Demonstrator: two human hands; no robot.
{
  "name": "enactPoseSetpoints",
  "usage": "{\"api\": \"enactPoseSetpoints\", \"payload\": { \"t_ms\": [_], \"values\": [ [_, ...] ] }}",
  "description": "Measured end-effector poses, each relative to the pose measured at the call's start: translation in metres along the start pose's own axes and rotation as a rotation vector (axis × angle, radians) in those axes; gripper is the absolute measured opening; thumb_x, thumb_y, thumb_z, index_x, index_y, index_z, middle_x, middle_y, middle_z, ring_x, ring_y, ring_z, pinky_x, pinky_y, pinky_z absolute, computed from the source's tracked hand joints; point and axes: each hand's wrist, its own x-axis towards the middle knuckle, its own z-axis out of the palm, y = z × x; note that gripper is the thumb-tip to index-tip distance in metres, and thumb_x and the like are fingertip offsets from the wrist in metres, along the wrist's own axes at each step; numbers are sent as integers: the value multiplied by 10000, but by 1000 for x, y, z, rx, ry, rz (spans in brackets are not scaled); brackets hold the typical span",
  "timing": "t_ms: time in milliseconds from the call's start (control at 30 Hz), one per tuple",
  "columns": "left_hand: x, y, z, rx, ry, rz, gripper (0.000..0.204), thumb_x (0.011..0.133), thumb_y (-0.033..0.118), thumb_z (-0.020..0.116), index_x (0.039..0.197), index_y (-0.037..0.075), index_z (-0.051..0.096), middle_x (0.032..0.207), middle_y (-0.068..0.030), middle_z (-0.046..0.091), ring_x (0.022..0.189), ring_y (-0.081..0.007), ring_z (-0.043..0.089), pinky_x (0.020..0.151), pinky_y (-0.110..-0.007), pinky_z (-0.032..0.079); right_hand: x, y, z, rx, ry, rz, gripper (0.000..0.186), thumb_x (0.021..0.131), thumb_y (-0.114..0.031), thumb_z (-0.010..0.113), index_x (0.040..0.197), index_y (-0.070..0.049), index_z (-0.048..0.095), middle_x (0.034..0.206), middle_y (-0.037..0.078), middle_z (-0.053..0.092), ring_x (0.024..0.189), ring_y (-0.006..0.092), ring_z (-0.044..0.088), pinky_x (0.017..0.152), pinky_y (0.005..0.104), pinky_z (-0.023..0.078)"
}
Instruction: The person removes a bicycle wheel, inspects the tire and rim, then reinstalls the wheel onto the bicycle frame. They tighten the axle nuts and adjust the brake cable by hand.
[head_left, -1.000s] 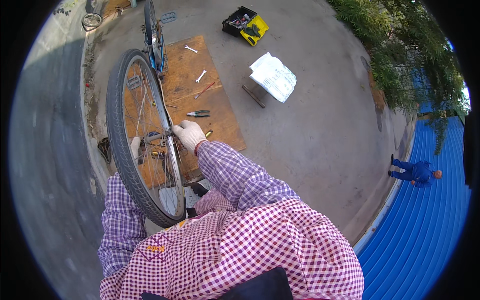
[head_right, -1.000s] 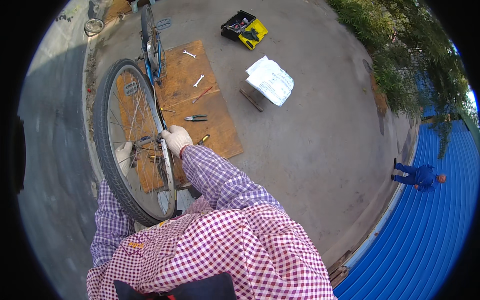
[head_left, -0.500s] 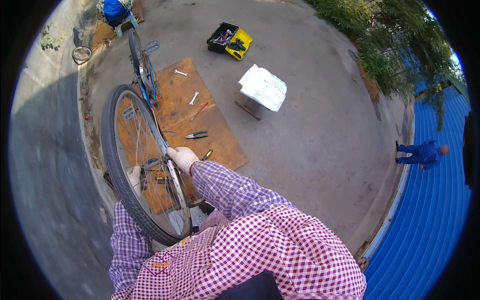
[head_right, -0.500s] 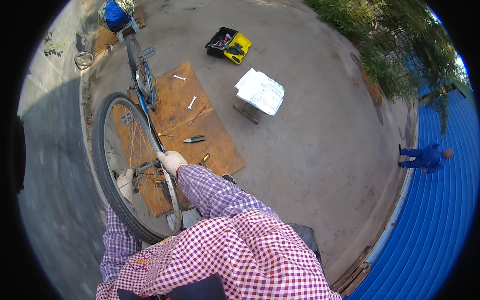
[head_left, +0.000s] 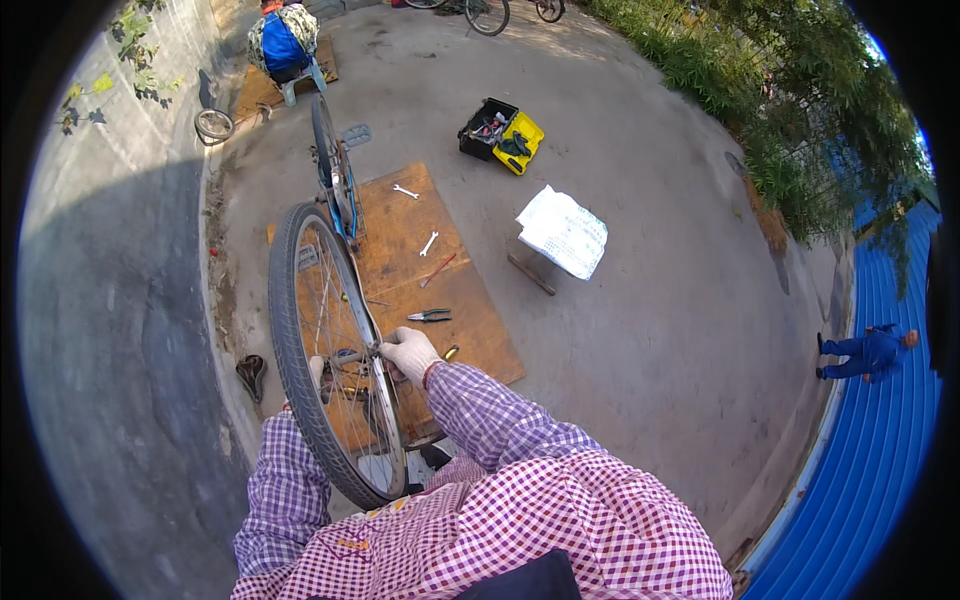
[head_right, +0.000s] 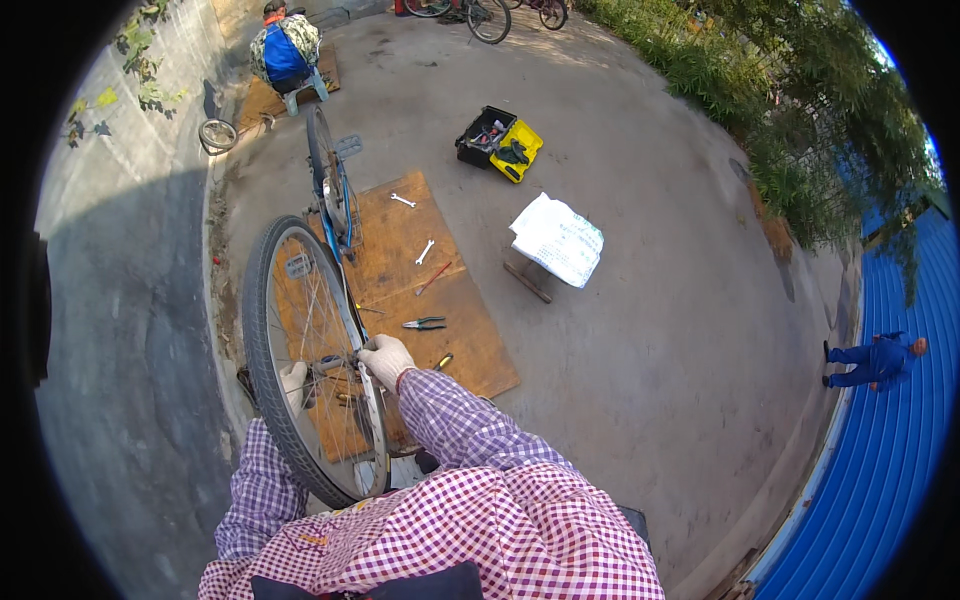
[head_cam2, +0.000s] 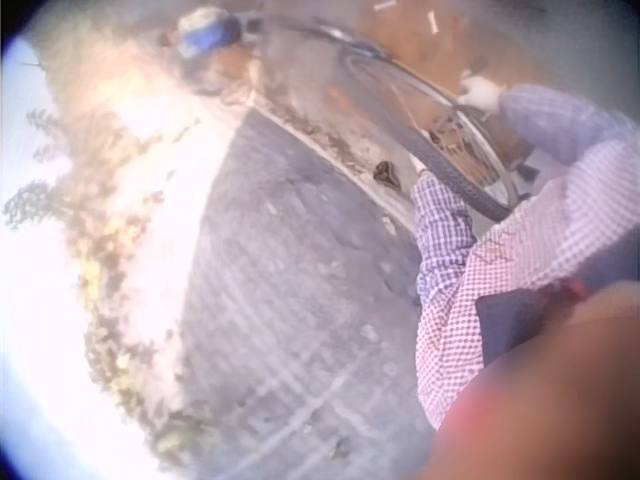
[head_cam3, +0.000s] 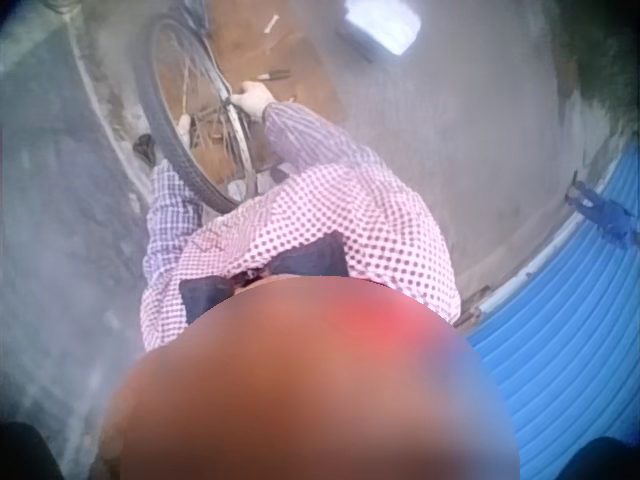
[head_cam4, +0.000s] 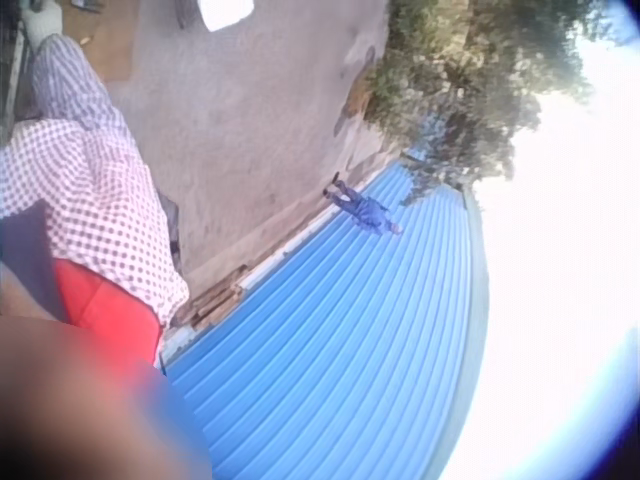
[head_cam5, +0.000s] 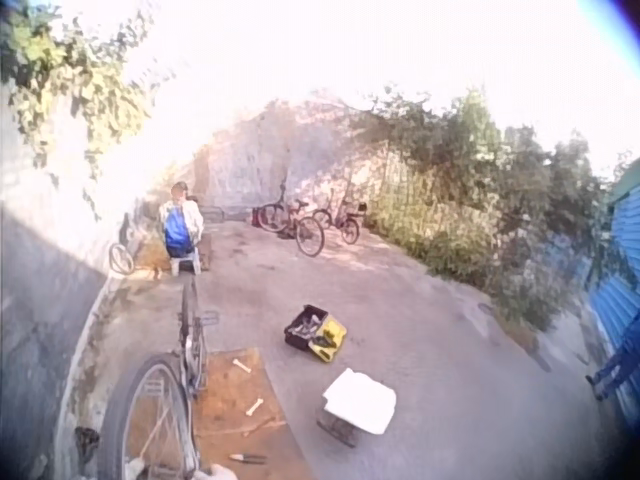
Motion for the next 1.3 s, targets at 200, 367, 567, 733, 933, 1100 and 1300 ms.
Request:
{"api": "enactPoseSetpoints", "payload": {
  "t_ms": [200, 367, 567, 733, 933, 1100, 1300],
  "values": [
    [-3, -6, 4, 78, 62, 20, 482, 1101, 402, 543, 1254, -42, 648, 873, -85, 699, 640, -143, 648, 537, -302, 506, 6, 12, -3, -22, -42, 28, 280, 1035, -209, 647, 1150, 46, 658, 782, 69, 653, 604, 151, 620, 520, 315, 511],
    [-13, -8, 1, 82, 64, 60, 526, 1099, 414, 556, 1329, -55, 621, 946, -97, 715, 678, -152, 669, 576, -311, 536, 9, 14, -3, -308, -3, -87, 447, 1069, -380, 524, 1113, 39, 672, 782, 122, 655, 622, 230, 638, 589, 388, 527],
    [4, -17, -2, 125, 101, -20, 633, 1081, 431, 577, 1469, -68, 545, 1098, -145, 735, 765, -185, 717, 644, -341, 574, 9, 23, 5, -270, 3, -89, 610, 1061, -505, 455, 1084, 58, 687, 885, 199, 696, 785, 292, 697, 743, 455, 534],
    [29, -46, -17, 151, 121, -81, 737, 1056, 483, 597, 1552, -49, 476, 1395, -225, 641, 1031, -249, 726, 853, -388, 597, 16, 27, 18, -444, 146, -129, 624, 1044, -534, 489, 1123, 49, 696, 979, 252, 713, 937, 300, 718, 833, 468, 523],
    [9, -28, 2, 20, 90, 46, 348, 1056, 348, 594, 1105, 14, 677, 865, -147, 728, 683, -238, 696, 593, -412, 562, -14, 4, -5, -403, 149, -107, 511, 1024, -444, 595, 1147, 44, 686, 905, 201, 719, 805, 289, 724, 745, 431, 554],
    [-59, 22, 26, 120, 96, -96, 705, 1058, 480, 608, 1543, -22, 508, 1539, -238, 553, 1339, -325, 610, 1061, -437, 532, -47, -13, -41, -299, 5, -89, 348, 1007, -298, 658, 1153, 16, 691, 879, 102, 724, 704, 175, 668, 612, 349, 531],
    [-2, -43, -46, 193, 105, -56, 545, 1064, 392, 609, 1401, -35, 606, 1363, -212, 625, 1207, -298, 626, 987, -426, 526, 7, 33, 50, -260, -60, -33, 354, 1019, -314, 638, 1138, 12, 703, 822, 82, 708, 678, 164, 645, 590, 338, 518]
  ]
}}
